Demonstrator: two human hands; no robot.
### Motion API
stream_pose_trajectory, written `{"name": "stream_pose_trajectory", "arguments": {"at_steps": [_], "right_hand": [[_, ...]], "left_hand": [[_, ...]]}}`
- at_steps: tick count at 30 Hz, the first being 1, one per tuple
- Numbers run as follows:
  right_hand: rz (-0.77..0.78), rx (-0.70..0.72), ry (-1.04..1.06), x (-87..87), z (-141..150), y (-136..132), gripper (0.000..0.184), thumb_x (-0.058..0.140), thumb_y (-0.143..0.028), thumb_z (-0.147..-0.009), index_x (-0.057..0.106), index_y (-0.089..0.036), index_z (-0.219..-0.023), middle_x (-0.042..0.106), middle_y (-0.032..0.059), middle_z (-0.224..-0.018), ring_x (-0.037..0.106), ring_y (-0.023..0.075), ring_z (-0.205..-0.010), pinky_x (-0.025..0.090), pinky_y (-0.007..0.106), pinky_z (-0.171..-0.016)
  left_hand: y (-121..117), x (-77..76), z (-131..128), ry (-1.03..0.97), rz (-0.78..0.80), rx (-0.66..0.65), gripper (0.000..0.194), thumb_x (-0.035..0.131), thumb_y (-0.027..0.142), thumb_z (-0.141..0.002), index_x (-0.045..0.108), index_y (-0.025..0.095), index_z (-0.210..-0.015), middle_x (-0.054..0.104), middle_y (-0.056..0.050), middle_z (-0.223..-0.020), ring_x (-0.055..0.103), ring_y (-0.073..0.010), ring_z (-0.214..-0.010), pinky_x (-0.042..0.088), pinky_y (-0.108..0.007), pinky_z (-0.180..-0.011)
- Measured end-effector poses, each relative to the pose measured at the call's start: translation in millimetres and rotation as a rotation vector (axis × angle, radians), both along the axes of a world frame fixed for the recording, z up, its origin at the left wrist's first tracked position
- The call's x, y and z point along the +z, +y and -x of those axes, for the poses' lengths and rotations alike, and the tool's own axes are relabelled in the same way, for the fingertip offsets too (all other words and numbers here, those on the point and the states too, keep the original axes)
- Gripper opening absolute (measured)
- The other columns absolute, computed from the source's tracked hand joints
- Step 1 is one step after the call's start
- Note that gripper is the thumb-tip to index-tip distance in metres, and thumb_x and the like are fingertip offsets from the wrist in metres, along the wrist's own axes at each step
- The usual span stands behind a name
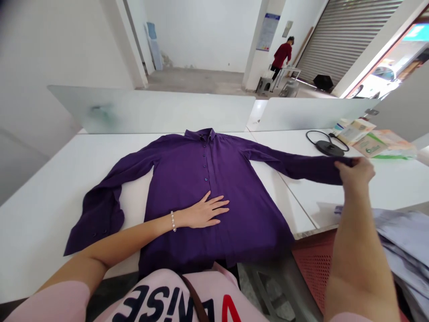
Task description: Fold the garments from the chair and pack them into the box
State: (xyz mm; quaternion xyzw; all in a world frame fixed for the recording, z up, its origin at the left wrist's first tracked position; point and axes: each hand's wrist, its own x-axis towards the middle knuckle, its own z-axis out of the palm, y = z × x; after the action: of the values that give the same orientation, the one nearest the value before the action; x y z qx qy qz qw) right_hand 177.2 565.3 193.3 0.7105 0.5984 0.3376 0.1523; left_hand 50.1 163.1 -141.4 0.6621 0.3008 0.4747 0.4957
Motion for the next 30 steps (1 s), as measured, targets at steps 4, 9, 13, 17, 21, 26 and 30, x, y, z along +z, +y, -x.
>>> {"name": "stream_pose_trajectory", "arguments": {"at_steps": [4, 9, 13, 17, 21, 26, 30], "right_hand": [[-0.047, 0.09, 0.023, 5.7, 53, 67, 0.063, 0.089, -0.029, -0.07, 0.066, -0.004, -0.123, 0.067, 0.0184, -0.103, 0.037, 0.0089, -0.062, 0.039, 0.033, -0.07], [0.137, 0.354, 0.049, -15.8, 137, 63, 0.079, 0.079, -0.058, -0.072, 0.065, -0.001, -0.125, 0.067, 0.0245, -0.107, 0.053, 0.0131, -0.079, 0.036, 0.035, -0.067], [0.457, 0.452, 0.102, -77.8, 185, 8, 0.053, 0.078, -0.039, -0.081, 0.068, -0.001, -0.117, 0.067, 0.0171, -0.102, 0.053, 0.0114, -0.08, 0.038, 0.033, -0.071], [0.999, 0.247, 0.536, -162.3, 184, -91, 0.025, 0.073, -0.027, -0.08, 0.064, -0.008, -0.094, 0.062, 0.0037, -0.077, 0.052, 0.0108, -0.069, 0.042, 0.026, -0.065], [1.529, 0.149, 0.664, -222.0, 147, -182, 0.038, 0.072, -0.051, -0.078, 0.059, -0.017, -0.086, 0.064, 0.0012, -0.078, 0.057, 0.0141, -0.07, 0.046, 0.026, -0.064], [1.585, 0.133, 0.254, -253.6, 114, -152, 0.025, 0.059, -0.041, -0.091, 0.065, -0.017, -0.098, 0.07, 0.0057, -0.102, 0.066, 0.017, -0.092, 0.051, 0.028, -0.085], [1.282, 0.158, -0.087, -274.7, 96, -66, 0.023, 0.052, -0.018, -0.09, 0.068, -0.012, -0.106, 0.067, 0.0147, -0.11, 0.063, 0.0239, -0.105, 0.046, 0.033, -0.097]], "left_hand": [[0, -0.6, 1, -0.046, 0.029, -0.023, 0.053, 0.04, 0.044, -0.103, 0.039, 0.024, -0.152, 0.03, -0.008, -0.163, 0.016, -0.0284, -0.155, 0.008, -0.067, -0.121], [8, 0.3, 11, -0.268, 0.165, -0.103, 0.046, 0.05, 0.04, -0.1, 0.049, 0.025, -0.144, 0.04, -0.01, -0.158, 0.022, -0.0287, -0.153, 0.001, -0.067, -0.121], [31, 3.8, 22, -0.664, 0.509, -0.014, 0.033, 0.053, 0.045, -0.098, 0.065, 0.023, -0.12, 0.062, -0.01, -0.136, 0.052, -0.024, -0.133, 0.021, -0.053, -0.122], [57, 6.1, 37, -1.328, 0.903, 0.024, 0.054, 0.057, 0.064, -0.09, 0.059, 0.019, -0.12, 0.062, -0.015, -0.132, 0.061, -0.0262, -0.122, 0.044, -0.043, -0.106], [66, -2.7, 41, -1.623, 1.16, 0.026, 0.067, 0.066, 0.071, -0.079, 0.058, 0.019, -0.119, 0.064, -0.014, -0.123, 0.066, -0.025, -0.106, 0.053, -0.038, -0.089], [52, -22.2, 32, -1.443, 1.514, 0.066, 0.053, 0.084, 0.03, -0.066, 0.059, 0.016, -0.111, 0.067, -0.006, -0.098, 0.064, -0.0163, -0.083, 0.052, -0.028, -0.077], [45, -33.5, 36, -1.248, 1.531, -0.034, 0.057, 0.068, 0.01, -0.061, 0.058, 0.018, -0.117, 0.063, -0.001, -0.089, 0.059, -0.0129, -0.072, 0.048, -0.023, -0.065]]}}
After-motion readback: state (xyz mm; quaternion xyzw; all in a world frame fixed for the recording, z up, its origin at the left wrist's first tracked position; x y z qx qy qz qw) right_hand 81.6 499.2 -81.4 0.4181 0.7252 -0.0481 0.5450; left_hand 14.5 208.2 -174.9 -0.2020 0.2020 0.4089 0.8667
